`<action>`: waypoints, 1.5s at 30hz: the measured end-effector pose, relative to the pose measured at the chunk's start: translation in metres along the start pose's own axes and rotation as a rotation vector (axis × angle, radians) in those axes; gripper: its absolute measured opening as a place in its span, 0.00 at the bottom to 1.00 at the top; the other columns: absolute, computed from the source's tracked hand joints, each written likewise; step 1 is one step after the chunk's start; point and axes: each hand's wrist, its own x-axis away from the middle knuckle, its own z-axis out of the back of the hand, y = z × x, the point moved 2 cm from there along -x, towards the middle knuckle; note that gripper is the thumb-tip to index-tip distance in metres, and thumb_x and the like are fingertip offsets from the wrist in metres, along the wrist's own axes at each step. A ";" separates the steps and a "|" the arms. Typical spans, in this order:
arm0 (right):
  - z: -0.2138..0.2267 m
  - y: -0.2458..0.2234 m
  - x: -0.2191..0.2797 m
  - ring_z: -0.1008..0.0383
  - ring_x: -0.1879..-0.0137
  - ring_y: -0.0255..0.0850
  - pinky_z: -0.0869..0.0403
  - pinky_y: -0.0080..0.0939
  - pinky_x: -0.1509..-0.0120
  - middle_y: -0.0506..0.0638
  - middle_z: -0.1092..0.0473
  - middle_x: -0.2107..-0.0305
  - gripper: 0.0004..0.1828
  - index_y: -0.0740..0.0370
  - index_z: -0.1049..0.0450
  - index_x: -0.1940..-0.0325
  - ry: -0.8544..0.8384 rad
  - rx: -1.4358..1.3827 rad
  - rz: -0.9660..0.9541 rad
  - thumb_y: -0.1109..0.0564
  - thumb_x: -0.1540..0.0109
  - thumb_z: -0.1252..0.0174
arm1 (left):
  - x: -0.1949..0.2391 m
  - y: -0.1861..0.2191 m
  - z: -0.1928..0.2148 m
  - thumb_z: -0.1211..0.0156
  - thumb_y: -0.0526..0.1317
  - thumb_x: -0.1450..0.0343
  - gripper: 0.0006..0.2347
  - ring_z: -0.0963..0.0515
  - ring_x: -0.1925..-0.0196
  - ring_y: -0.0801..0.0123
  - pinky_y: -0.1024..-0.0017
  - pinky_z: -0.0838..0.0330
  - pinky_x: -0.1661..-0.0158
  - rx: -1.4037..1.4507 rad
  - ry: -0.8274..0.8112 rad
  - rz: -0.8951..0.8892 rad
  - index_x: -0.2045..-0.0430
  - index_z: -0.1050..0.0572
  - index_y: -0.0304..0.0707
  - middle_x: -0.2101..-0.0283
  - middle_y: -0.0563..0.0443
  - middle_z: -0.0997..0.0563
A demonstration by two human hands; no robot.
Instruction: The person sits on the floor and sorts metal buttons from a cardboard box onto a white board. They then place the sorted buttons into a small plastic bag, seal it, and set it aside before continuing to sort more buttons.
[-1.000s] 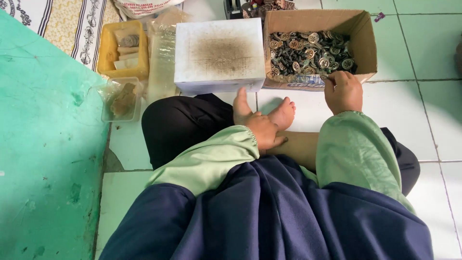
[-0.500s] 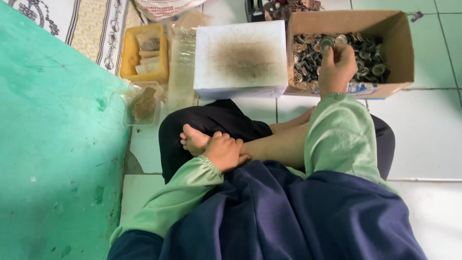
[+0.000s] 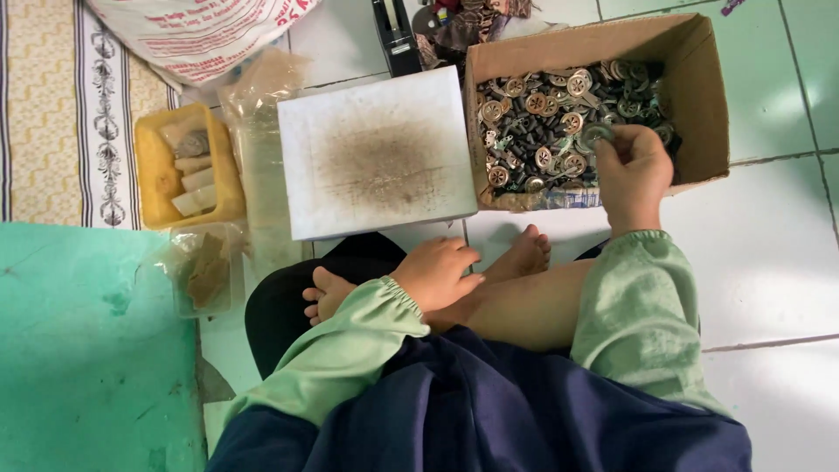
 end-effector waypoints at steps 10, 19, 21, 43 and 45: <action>-0.077 0.022 -0.014 0.19 0.57 0.53 0.20 0.51 0.54 0.53 0.22 0.65 0.08 0.57 0.17 0.56 -0.572 0.395 0.085 0.56 0.38 0.36 | -0.155 -0.011 0.017 0.51 0.35 0.25 0.17 0.24 0.41 0.41 0.54 0.23 0.46 0.063 0.503 -0.036 0.39 0.36 0.36 0.44 0.36 0.30; -0.087 0.020 -0.017 0.21 0.50 0.57 0.20 0.54 0.51 0.57 0.25 0.59 0.13 0.61 0.20 0.48 -0.774 0.375 0.063 0.60 0.35 0.42 | -0.157 -0.024 0.022 0.48 0.33 0.25 0.20 0.25 0.40 0.42 0.52 0.25 0.43 -0.097 0.538 -0.106 0.36 0.37 0.30 0.43 0.33 0.29; -0.088 0.018 -0.017 0.23 0.48 0.56 0.21 0.53 0.49 0.55 0.26 0.60 0.12 0.58 0.19 0.49 -0.761 0.367 0.114 0.59 0.37 0.40 | -0.158 -0.029 0.025 0.49 0.30 0.26 0.22 0.24 0.40 0.40 0.50 0.24 0.44 -0.027 0.547 -0.080 0.34 0.39 0.32 0.41 0.31 0.31; -0.074 -0.002 -0.008 0.21 0.64 0.47 0.22 0.44 0.62 0.56 0.24 0.70 0.06 0.64 0.19 0.61 -0.579 -0.071 -0.133 0.65 0.43 0.31 | -0.155 -0.042 0.022 0.36 0.28 0.31 0.10 0.15 0.62 0.53 0.66 0.15 0.69 0.639 0.857 0.038 0.58 0.21 0.39 0.64 0.42 0.19; -0.075 -0.006 -0.010 0.21 0.64 0.46 0.22 0.42 0.62 0.55 0.24 0.70 0.05 0.63 0.18 0.63 -0.577 -0.069 -0.105 0.65 0.43 0.31 | -0.154 -0.043 0.023 0.36 0.28 0.31 0.11 0.15 0.61 0.53 0.66 0.15 0.68 0.637 0.857 0.038 0.57 0.21 0.40 0.63 0.43 0.19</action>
